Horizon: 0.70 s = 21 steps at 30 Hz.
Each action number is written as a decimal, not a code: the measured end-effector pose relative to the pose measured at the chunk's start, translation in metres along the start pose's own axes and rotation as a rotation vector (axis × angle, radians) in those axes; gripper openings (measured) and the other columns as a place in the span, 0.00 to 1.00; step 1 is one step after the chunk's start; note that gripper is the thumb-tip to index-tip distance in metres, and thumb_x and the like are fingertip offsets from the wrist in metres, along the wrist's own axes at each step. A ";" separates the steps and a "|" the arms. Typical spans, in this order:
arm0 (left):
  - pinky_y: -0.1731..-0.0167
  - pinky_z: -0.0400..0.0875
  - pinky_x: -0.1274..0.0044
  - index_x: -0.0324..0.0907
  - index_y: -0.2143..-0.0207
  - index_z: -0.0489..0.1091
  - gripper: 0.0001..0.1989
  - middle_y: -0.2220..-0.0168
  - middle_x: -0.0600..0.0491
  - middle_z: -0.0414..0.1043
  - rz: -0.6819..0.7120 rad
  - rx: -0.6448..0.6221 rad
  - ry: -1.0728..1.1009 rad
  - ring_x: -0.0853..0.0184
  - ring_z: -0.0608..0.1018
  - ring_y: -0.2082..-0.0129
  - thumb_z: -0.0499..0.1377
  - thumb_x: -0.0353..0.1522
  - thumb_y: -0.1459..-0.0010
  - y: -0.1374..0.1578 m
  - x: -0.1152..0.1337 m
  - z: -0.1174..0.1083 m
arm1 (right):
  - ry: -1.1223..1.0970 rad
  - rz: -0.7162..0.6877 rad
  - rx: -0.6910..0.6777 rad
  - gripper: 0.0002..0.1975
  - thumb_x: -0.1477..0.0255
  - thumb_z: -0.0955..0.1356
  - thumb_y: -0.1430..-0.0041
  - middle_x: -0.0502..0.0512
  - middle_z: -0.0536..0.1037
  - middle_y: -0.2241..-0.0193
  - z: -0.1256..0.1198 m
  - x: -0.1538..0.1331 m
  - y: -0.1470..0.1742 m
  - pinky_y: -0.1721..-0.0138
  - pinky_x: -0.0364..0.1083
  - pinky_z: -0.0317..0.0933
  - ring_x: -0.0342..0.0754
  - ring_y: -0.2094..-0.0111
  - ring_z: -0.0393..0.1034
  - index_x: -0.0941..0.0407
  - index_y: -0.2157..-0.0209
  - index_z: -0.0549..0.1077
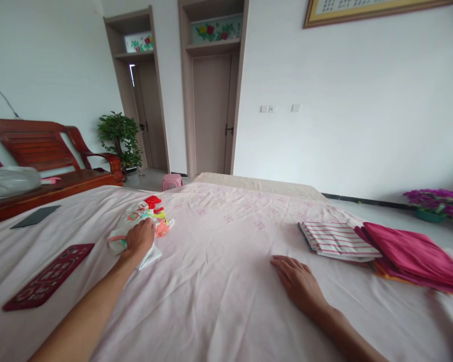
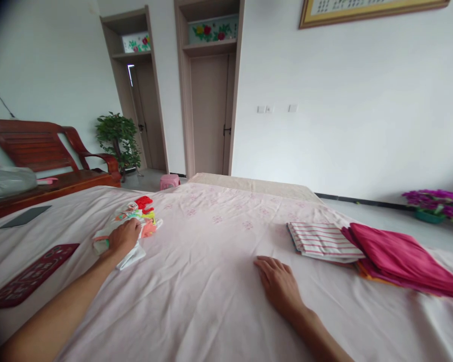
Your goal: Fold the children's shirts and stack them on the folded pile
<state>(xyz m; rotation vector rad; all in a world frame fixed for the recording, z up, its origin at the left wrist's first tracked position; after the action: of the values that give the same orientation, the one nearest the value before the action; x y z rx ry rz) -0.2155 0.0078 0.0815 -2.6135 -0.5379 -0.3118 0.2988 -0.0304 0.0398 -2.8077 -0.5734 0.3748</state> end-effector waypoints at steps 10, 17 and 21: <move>0.76 0.65 0.80 0.43 0.58 0.66 0.15 0.69 0.54 0.74 0.161 -0.078 0.717 0.71 0.73 0.76 0.47 0.42 0.35 0.067 0.136 -0.034 | -0.040 0.027 -0.008 0.19 0.69 0.59 0.36 0.55 0.74 0.46 0.001 0.006 -0.001 0.45 0.53 0.59 0.53 0.46 0.67 0.50 0.48 0.73; 0.63 0.72 0.77 0.44 0.54 0.70 0.13 0.62 0.51 0.77 0.443 -0.461 0.948 0.68 0.79 0.65 0.53 0.37 0.38 0.147 0.193 -0.003 | -0.046 0.053 0.012 0.19 0.66 0.58 0.34 0.57 0.75 0.47 0.001 0.012 0.001 0.44 0.54 0.58 0.54 0.46 0.67 0.52 0.49 0.73; 0.50 0.67 0.72 0.44 0.54 0.72 0.14 0.54 0.48 0.77 0.366 -0.149 0.534 0.63 0.77 0.53 0.51 0.32 0.39 0.098 0.133 0.003 | -0.074 -0.014 0.011 0.18 0.65 0.57 0.33 0.57 0.76 0.48 -0.003 0.001 0.002 0.45 0.52 0.58 0.53 0.47 0.68 0.51 0.50 0.74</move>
<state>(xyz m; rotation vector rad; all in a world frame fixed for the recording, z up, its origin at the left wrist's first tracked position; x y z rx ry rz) -0.0545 -0.0293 0.0818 -2.5446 0.1479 -0.9120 0.3009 -0.0325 0.0418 -2.7874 -0.6050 0.4793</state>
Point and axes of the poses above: each hand's wrist, its own y-axis away from the middle knuckle, its own z-axis out of the palm, x = y × z, the point moved 6 cm from there along -y, towards the middle knuckle
